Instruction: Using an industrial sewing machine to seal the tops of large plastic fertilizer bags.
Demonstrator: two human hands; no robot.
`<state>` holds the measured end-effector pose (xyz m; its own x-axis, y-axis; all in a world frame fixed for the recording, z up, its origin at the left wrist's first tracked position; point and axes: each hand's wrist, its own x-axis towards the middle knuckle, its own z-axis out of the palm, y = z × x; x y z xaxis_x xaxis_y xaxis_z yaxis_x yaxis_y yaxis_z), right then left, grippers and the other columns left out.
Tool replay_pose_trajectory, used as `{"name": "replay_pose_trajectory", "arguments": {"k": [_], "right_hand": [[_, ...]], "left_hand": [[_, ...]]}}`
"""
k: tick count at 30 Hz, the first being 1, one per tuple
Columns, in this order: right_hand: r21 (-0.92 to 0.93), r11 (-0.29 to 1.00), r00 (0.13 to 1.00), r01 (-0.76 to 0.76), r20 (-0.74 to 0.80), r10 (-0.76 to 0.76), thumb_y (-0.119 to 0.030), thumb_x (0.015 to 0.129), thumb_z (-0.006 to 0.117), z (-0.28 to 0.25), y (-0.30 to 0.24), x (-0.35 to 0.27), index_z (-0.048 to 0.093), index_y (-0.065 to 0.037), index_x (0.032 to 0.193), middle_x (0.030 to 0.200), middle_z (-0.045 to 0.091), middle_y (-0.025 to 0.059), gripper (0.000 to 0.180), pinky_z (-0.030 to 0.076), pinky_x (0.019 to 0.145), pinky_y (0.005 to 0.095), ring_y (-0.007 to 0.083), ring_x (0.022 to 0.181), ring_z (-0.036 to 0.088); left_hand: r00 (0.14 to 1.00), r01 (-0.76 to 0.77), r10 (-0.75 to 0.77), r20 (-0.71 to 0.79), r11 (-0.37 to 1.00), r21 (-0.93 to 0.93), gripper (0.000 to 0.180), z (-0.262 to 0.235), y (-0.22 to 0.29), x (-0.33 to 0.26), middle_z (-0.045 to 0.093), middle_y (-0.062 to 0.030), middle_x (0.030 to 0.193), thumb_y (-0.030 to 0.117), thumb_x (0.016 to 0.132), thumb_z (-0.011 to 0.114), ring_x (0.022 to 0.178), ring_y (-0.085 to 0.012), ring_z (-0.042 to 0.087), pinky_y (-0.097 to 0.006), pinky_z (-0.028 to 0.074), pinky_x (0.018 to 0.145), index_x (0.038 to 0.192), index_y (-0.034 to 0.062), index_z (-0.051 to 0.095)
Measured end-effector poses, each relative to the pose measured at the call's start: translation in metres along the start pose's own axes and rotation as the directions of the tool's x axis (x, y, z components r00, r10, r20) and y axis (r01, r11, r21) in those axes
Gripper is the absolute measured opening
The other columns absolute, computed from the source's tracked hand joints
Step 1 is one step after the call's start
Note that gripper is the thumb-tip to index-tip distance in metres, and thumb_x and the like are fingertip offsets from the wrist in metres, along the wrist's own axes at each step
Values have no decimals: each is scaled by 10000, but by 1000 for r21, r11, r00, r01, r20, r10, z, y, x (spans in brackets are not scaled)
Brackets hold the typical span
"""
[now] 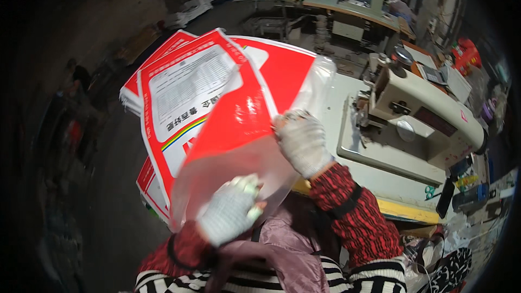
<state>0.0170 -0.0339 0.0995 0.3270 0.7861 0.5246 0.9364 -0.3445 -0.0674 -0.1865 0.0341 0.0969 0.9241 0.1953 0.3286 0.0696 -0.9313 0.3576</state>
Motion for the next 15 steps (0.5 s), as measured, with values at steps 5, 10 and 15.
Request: {"name": "replay_pose_trajectory", "arguments": {"k": [5,10,15], "right_hand": [[178,983,980,48,183,-81,-84,669,708,-3,17,-65,635,-101,856,742,605,105,201,490,653,402,296,740,606],[230,962,922,-150,385,52,-96,648,705,20,17,-95,640,-82,894,828,638,121,254,489,704,405,311,819,614],[267,960,953,-80,303,-5,-95,605,713,25,6,-85,641,-80,944,840,624,130,348,474,761,401,320,837,597]], "left_hand": [[922,327,-359,142,922,205,223,-13,-125,-64,623,-181,807,218,833,570,706,-312,614,-404,505,667,900,10,619],[866,392,-496,71,758,522,182,-75,-180,-129,596,-136,683,199,834,570,613,-266,596,-366,497,586,783,31,614],[892,390,-416,-178,507,768,204,-96,-148,-135,547,-69,538,141,801,628,511,-196,566,-331,469,488,622,45,602]]}}
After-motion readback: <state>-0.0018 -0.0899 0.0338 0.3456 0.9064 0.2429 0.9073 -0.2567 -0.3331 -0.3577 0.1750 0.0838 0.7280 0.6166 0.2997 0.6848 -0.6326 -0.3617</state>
